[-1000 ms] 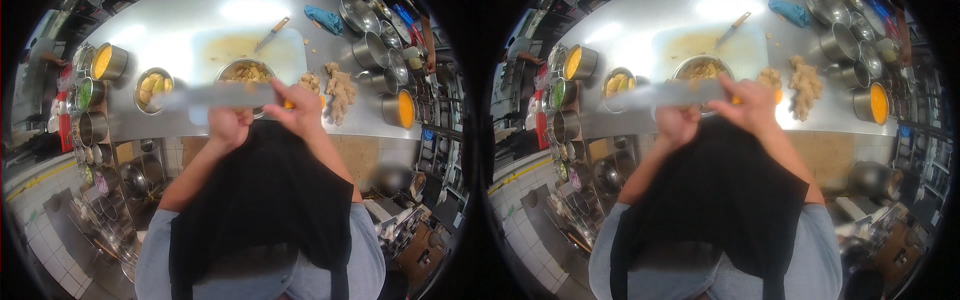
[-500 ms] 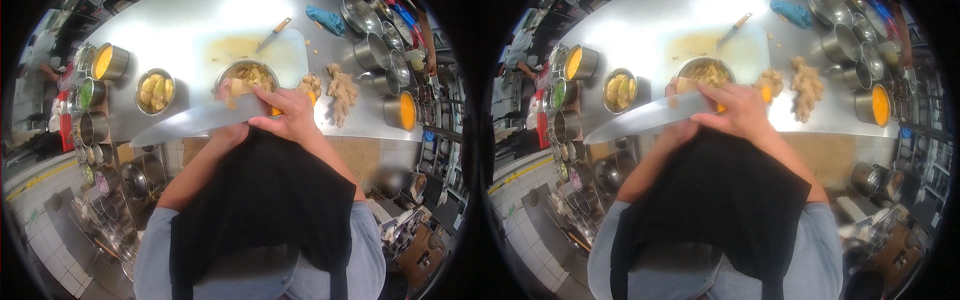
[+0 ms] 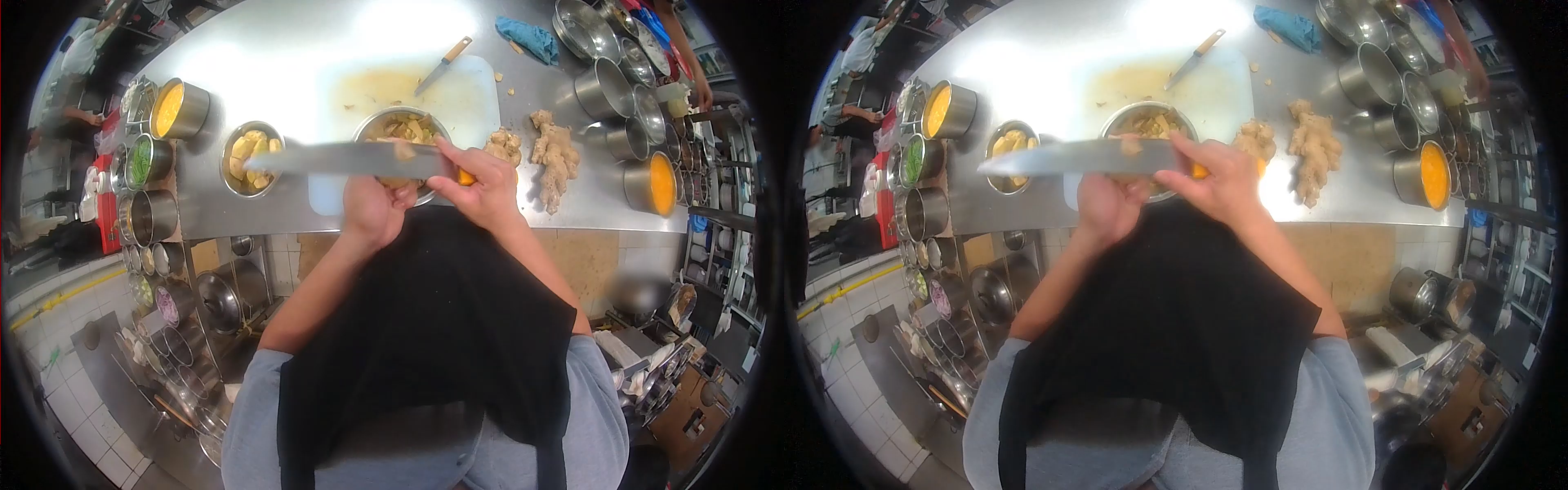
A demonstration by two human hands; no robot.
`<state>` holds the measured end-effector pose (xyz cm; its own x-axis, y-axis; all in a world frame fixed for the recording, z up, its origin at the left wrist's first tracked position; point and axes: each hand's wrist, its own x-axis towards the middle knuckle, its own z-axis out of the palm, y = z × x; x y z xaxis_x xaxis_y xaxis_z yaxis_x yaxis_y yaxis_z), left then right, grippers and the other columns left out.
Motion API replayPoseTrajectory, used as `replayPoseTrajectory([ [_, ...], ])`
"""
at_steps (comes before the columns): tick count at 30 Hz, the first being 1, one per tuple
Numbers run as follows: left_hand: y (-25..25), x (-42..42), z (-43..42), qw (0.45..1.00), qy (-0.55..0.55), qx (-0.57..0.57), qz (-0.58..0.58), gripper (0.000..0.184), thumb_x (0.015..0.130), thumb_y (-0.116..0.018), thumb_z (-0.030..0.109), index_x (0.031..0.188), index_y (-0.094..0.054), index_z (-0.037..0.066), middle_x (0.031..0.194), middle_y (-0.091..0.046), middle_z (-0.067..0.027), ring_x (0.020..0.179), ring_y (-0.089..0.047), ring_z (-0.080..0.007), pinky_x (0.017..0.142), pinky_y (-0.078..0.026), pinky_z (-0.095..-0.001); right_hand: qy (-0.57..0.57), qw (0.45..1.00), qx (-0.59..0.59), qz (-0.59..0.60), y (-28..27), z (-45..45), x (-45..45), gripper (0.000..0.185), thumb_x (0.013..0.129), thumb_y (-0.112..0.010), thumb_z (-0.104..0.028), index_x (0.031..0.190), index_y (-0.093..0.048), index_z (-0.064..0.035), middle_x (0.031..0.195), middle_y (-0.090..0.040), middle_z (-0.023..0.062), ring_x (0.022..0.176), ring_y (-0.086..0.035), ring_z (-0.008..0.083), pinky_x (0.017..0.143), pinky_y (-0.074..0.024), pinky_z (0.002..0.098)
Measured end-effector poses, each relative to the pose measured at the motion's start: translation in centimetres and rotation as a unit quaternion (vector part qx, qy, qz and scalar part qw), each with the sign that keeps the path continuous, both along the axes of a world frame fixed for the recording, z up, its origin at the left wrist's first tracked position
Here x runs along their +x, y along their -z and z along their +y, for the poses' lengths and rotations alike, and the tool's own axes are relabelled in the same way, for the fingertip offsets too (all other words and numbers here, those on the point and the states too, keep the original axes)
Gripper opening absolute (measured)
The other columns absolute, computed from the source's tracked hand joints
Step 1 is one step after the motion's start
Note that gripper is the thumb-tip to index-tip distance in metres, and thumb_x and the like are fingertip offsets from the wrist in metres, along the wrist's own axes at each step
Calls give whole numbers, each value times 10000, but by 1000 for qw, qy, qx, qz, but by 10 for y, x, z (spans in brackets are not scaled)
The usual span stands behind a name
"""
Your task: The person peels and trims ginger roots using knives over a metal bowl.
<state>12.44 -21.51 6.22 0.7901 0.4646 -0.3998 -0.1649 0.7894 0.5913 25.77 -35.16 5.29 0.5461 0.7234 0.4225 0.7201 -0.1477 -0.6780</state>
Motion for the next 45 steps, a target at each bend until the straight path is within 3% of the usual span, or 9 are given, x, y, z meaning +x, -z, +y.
replayPoseTrajectory([
  [6, 0, 10, 2, 985, 35, -165, -24, 565, 1096, -258, 561, 1197, -585, 112, 1114, -631, -81, 1101, -602, -220, 1032, -476, -457, -78, 992, -9, -96, -26, 5, -12, 621, 713, -882, -473, 1216, -756, -133, 663, -565, 36, 588, -590, 225, 556, -462, 348],
  [9, 13, 8, -3, 996, -15, -88, -18, 565, 1090, -270, 581, 1177, -587, 121, 1067, -640, -51, 941, -623, -174, 822, -536, -367, -56, 993, 10, -101, -16, 4, -9, 619, 714, -880, -480, 1204, -756, -122, 656, -555, 35, 583, -583, 229, 550, -455, 350],
  [13, 45, -10, 15, 966, 68, -156, -192, 493, 1100, -314, 513, 1229, -592, 127, 1147, -660, -45, 1058, -645, -185, 761, -554, -304, -30, 996, 0, -90, -9, -1, -4, 609, 714, -886, -462, 1195, -758, -112, 667, -576, 41, 593, -592, 229, 556, -463, 346],
  [18, 3, 0, -5, 999, -20, -29, 30, 519, 1105, -278, 552, 1158, -586, 137, 922, -632, 3, 631, -480, -79, 492, -331, -224, -22, 999, -5, -42, -11, 1, -6, 554, 725, -890, -427, 1177, -765, -131, 704, -638, 41, 632, -646, 237, 583, -500, 346],
  [21, -8, -8, 4, 999, 24, -22, 8, 535, 1105, -287, 557, 1189, -585, 121, 918, -630, -18, 620, -457, -85, 490, -323, -227, 28, 1000, -10, 3, 5, -4, 2, 551, 722, -893, -395, 1185, -763, -125, 730, -659, 54, 656, -658, 242, 602, -511, 340],
  [29, -8, 19, -17, 994, -97, -5, 48, 486, 1117, -316, 498, 1188, -571, 90, 898, -616, -34, 640, -471, -83, 502, -331, -224, -58, 997, -34, -46, -30, 2, -10, 566, 717, -895, -369, 1202, -759, -112, 739, -666, 68, 658, -660, 253, 610, -514, 340],
  [33, 21, -12, 15, 988, 43, -21, -147, 418, 1120, -326, 461, 1227, -557, 129, 1105, -636, -57, 853, -567, -114, 596, -406, -249, 0, 1000, -10, -3, -3, -2, 2, 573, 722, -892, -392, 1199, -758, -105, 731, -659, 70, 653, -652, 258, 611, -512, 339],
  [36, 22, -10, 12, 996, 27, 14, -84, 443, 1114, -332, 474, 1196, -561, 104, 1114, -624, -73, 847, -594, -138, 613, -466, -275, -8, 1000, -4, -10, -2, -2, 0, 575, 725, -889, -416, 1192, -760, -106, 715, -643, 67, 637, -640, 254, 600, -503, 338],
  [45, 11, 7, -3, 992, 2, -114, -55, 553, 1097, -314, 551, 1251, -571, 87, 1210, -609, -104, 1136, -594, -244, 1041, -493, -460, -63, 992, -14, -112, -32, 5, -11, 592, 708, -887, -473, 1165, -769, -116, 669, -582, 45, 585, -597, 226, 554, -459, 350],
])
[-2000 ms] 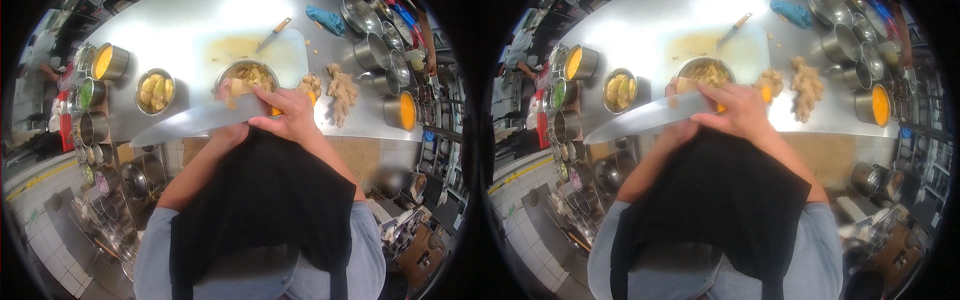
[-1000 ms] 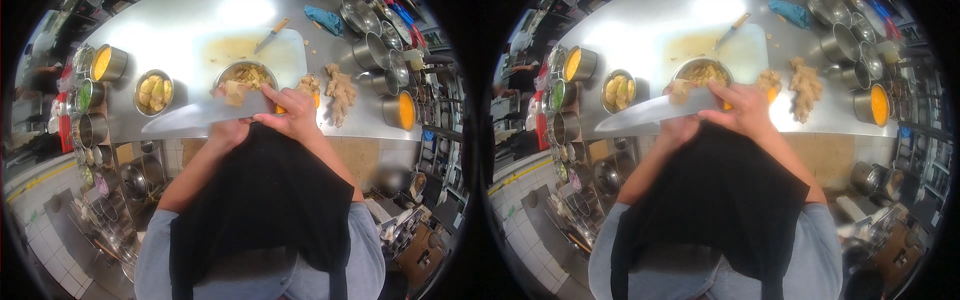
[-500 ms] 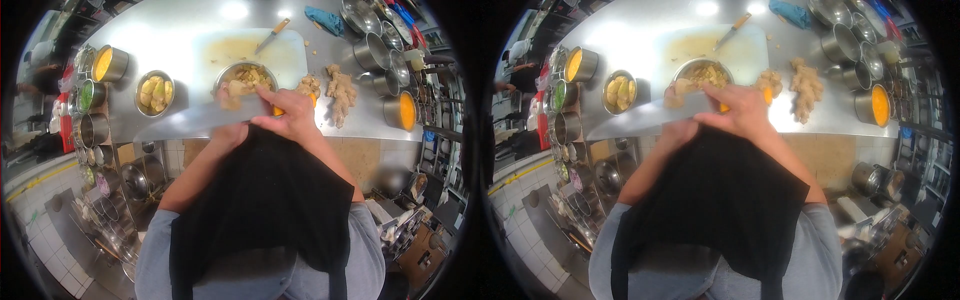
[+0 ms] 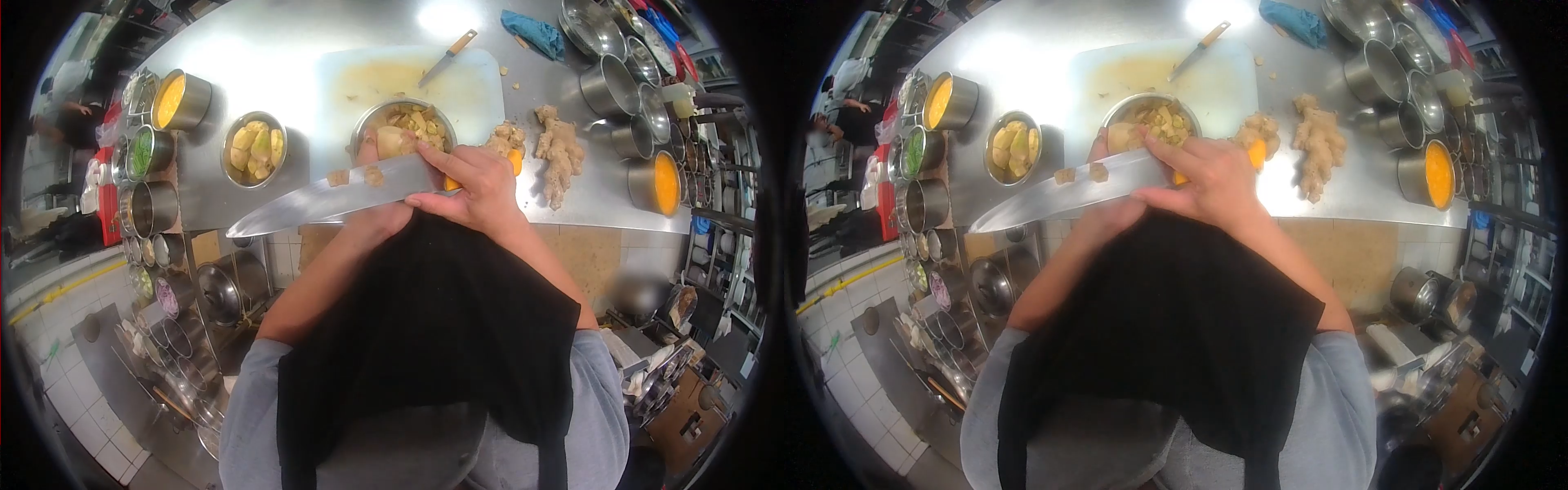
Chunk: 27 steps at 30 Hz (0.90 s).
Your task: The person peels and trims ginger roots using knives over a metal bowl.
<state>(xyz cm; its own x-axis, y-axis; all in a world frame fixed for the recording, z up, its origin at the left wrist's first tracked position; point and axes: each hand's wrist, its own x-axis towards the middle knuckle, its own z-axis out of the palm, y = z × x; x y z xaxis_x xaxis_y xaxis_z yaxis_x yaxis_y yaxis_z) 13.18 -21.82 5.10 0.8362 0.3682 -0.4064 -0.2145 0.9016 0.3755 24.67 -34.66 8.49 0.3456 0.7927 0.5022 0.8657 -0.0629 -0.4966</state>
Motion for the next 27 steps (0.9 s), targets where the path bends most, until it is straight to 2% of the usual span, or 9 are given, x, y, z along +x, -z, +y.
replayPoseTrajectory([
  [3, 28, -15, 15, 991, 38, -23, -123, 500, 1109, -318, 516, 1233, -574, 105, 1179, -622, -77, 1080, -614, -212, 933, -532, -401, 24, 1000, 9, 12, 13, -4, 7, 590, 710, -889, -465, 1166, -768, -111, 675, -591, 45, 590, -602, 230, 559, -464, 351],
  [6, 31, -19, 20, 981, 59, -24, -185, 453, 1120, -316, 482, 1216, -576, 125, 1114, -638, -40, 931, -621, -153, 704, -508, -301, 44, 998, 22, 40, 25, -6, 12, 579, 712, -892, -445, 1165, -766, -107, 678, -599, 48, 598, -609, 235, 561, -468, 352],
  [11, -6, 9, -14, 986, -96, 116, 71, 435, 1121, -320, 466, 1209, -575, 125, 1007, -648, -17, 649, -495, -73, 481, -314, -215, 5, 999, 7, 42, 6, -2, 3, 578, 719, -896, -406, 1184, -761, -91, 695, -631, 67, 618, -625, 239, 568, -475, 347],
  [14, -11, 1, 0, 995, -39, 88, 38, 420, 1113, -332, 455, 1223, -566, 124, 1035, -648, -31, 686, -500, -90, 506, -341, -222, 48, 997, 4, 65, 19, -3, 8, 568, 722, -895, -384, 1191, -759, -93, 714, -652, 74, 624, -633, 246, 581, -487, 344],
  [17, 8, -18, 20, 990, 70, 33, -117, 385, 1098, -357, 417, 1246, -557, 123, 1121, -650, -55, 853, -606, -138, 559, -412, -240, 104, 990, -1, 93, 35, -12, 18, 538, 726, -892, -363, 1184, -765, -112, 737, -672, 72, 636, -646, 255, 604, -508, 340],
  [20, 12, -8, 1, 997, -34, 47, 41, 375, 1096, -353, 401, 1242, -556, 122, 1085, -643, -48, 652, -499, -115, 498, -356, -233, 25, 996, -4, 84, 15, -10, 6, 548, 725, -891, -361, 1194, -765, -107, 749, -678, 81, 656, -659, 250, 612, -513, 337],
  [22, 0, -1, -6, 994, -38, 92, 47, 370, 1095, -356, 405, 1235, -560, 130, 1087, -641, -46, 652, -498, -116, 494, -357, -235, 19, 997, -27, 74, 5, -10, 5, 551, 726, -890, -359, 1198, -764, -104, 765, -687, 86, 670, -669, 249, 617, -517, 336],
  [25, 14, -15, 16, 990, 39, 55, -124, 391, 1093, -366, 426, 1244, -563, 124, 1124, -643, -58, 816, -575, -144, 570, -421, -247, 50, 995, -21, 86, 19, -11, 10, 552, 727, -889, -359, 1199, -763, -102, 785, -699, 86, 682, -677, 250, 621, -520, 336],
  [27, 18, -19, 22, 988, 50, 60, -135, 403, 1098, -358, 440, 1236, -559, 120, 1096, -649, -61, 860, -609, -145, 581, -426, -241, 79, 992, -30, 93, 27, -14, 19, 559, 726, -890, -364, 1199, -762, -96, 819, -717, 85, 696, -682, 252, 633, -524, 337],
])
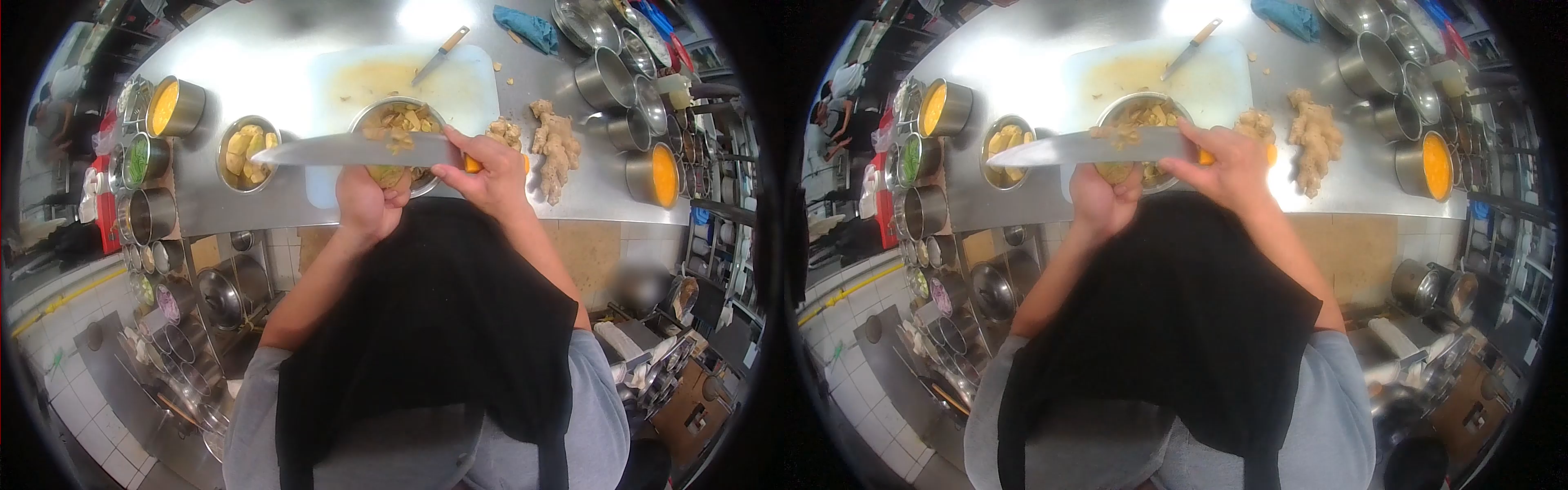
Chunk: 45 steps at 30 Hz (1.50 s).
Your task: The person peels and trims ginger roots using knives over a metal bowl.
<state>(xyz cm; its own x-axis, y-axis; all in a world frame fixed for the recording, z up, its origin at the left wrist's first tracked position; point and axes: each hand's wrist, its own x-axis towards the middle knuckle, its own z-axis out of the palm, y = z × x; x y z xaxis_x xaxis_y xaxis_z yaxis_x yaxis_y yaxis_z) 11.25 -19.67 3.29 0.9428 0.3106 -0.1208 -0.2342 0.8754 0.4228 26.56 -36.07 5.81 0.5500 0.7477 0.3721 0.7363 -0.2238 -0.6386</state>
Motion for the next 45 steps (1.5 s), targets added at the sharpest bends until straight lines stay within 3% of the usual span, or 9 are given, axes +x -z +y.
replayPoseTrajectory([
  [5, -13, 12, -15, 973, -99, -8, 208, 472, 1103, -318, 481, 1261, -548, 100, 1115, -668, -86, 890, -649, -157, 536, -418, -237, -44, 999, 18, -17, -10, 6, -14, 570, 722, -892, -408, 1187, -759, -107, 749, -669, 62, 655, -653, 251, 604, -504, 351],
  [8, -15, 16, -17, 987, -34, -42, 153, 549, 1095, -296, 521, 1322, -536, 82, 1208, -647, -110, 1044, -651, -215, 716, -547, -322, -61, 997, 24, -48, -14, 9, -18, 579, 715, -895, -442, 1174, -757, -116, 695, -617, 50, 617, -626, 246, 573, -483, 356],
  [14, -13, 19, -14, 988, -6, -102, 116, 580, 1093, -277, 528, 1359, -526, 78, 1267, -626, -125, 1208, -597, -274, 1118, -439, -477, -71, 994, 48, -74, -15, 11, -21, 587, 702, -896, -472, 1147, -765, -112, 664, -583, 47, 585, -602, 237, 550, -465, 349],
  [20, 12, 7, -17, 984, -92, -9, 151, 457, 1106, -316, 456, 1280, -555, 108, 1213, -645, -75, 1050, -637, -206, 808, -538, -311, -27, 997, 63, -42, 4, 6, -12, 570, 696, -909, -423, 1146, -767, -102, 693, -622, 52, 617, -623, 239, 577, -485, 350],
  [22, 24, 4, 3, 989, 52, -103, -93, 461, 1107, -317, 455, 1312, -555, 117, 1255, -645, -67, 1158, -614, -236, 924, -520, -362, -5, 998, 64, -21, 11, 2, -6, 568, 695, -914, -401, 1154, -765, -101, 711, -640, 56, 633, -635, 241, 589, -493, 349],
  [24, 26, 3, 4, 992, 47, -98, -69, 425, 1109, -333, 440, 1279, -556, 121, 1214, -649, -59, 1060, -602, -218, 845, -486, -348, 10, 998, 57, 1, 14, -1, -5, 567, 697, -915, -378, 1166, -763, -98, 730, -659, 61, 649, -649, 243, 601, -501, 346],
  [26, -7, 11, -24, 970, -107, 9, 218, 357, 1109, -364, 412, 1179, -556, 119, 1089, -656, -53, 754, -603, -152, 572, -433, -268, -49, 998, 35, -7, -5, 5, -14, 563, 705, -910, -372, 1174, -763, -96, 739, -668, 66, 659, -658, 247, 606, -505, 343],
  [30, -6, 23, -30, 969, -154, 49, 189, 391, 1114, -346, 434, 1185, -555, 111, 1025, -657, -59, 676, -561, -147, 530, -388, -278, -32, 999, 15, -8, -7, 7, -13, 543, 728, -898, -368, 1176, -767, -92, 760, -688, 77, 678, -674, 257, 617, -514, 339],
  [45, -9, 24, -13, 983, 5, -120, 142, 593, 1099, -281, 550, 1387, -512, 85, 1291, -620, -114, 1189, -602, -251, 1053, -492, -441, -75, 995, 25, -64, -18, 15, -18, 592, 722, -887, -458, 1192, -761, -122, 677, -607, 56, 605, -625, 250, 567, -483, 356],
])
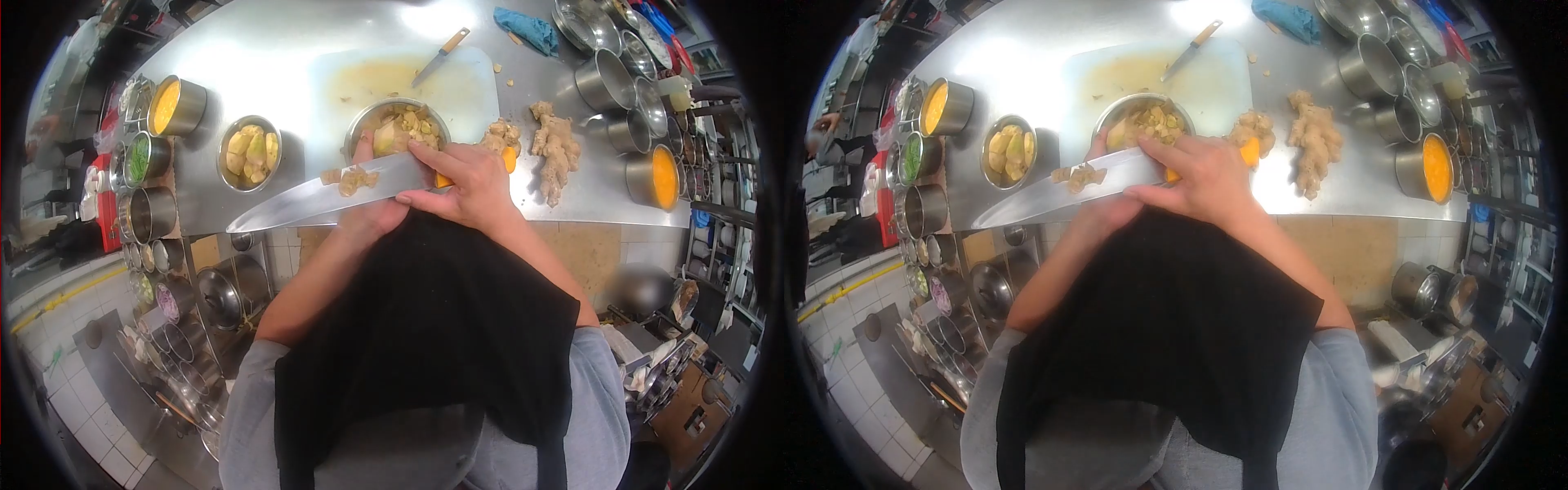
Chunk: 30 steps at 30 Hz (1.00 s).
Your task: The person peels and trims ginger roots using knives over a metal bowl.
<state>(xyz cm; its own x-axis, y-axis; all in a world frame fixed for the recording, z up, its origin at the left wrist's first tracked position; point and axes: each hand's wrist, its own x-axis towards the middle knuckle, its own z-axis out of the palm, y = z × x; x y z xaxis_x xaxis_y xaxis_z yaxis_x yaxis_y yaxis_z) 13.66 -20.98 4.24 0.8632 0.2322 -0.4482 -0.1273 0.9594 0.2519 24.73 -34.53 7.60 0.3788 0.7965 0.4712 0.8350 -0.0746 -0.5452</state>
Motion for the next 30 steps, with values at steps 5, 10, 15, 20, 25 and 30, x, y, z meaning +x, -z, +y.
replayPoseTrajectory([
  [5, 8, -6, -2, 995, -35, 80, 38, 537, 1107, -295, 519, 1374, -521, 112, 1296, -620, -93, 1179, -609, -234, 1027, -507, -414, 50, 999, 16, 2, 12, -3, 8, 601, 700, -905, -430, 1186, -760, -109, 689, -626, 55, 612, -631, 244, 571, -486, 351],
  [10, 15, -5, 0, 995, 1, 43, -94, 472, 1111, -317, 481, 1296, -554, 116, 1180, -658, -61, 1022, -645, -205, 905, -537, -374, 47, 998, 19, 28, 18, -8, 10, 574, 696, -916, -386, 1169, -761, -99, 714, -657, 60, 632, -650, 238, 584, -495, 345],
  [15, -25, 6, -12, 986, -85, 88, 114, 369, 1115, -359, 428, 1167, -572, 130, 931, -623, 2, 613, -465, -90, 561, -394, -250, 36, 999, -12, 32, 5, -6, 3, 588, 705, -910, -394, 1186, -759, -91, 722, -659, 66, 654, -658, 249, 601, -504, 346],
  [20, -9, -11, -4, 987, -64, 120, 88, 287, 1112, -411, 371, 1129, -576, 137, 831, -556, 28, 556, -382, -55, 488, -288, -228, 69, 997, 14, 23, 22, -10, 8, 518, 737, -881, -436, 1134, -773, -121, 696, -642, 39, 611, -653, 235, 568, -502, 350],
  [25, 5, -21, 4, 987, -22, 157, -24, 357, 1114, -367, 421, 1114, -593, 145, 858, -571, 23, 584, -399, -62, 487, -302, -227, 120, 987, -26, 103, 23, -11, 15, 545, 738, -891, -388, 1186, -768, -102, 813, -721, 89, 726, -696, 263, 650, -532, 344],
  [30, -16, -16, -2, 992, -12, 109, 69, 460, 1103, -332, 503, 1110, -602, 132, 902, -626, -6, 586, -425, -75, 473, -312, -226, 125, 984, -33, 124, 31, -13, 15, 541, 739, -891, -396, 1177, -772, -103, 848, -737, 96, 746, -711, 277, 662, -541, 350],
])
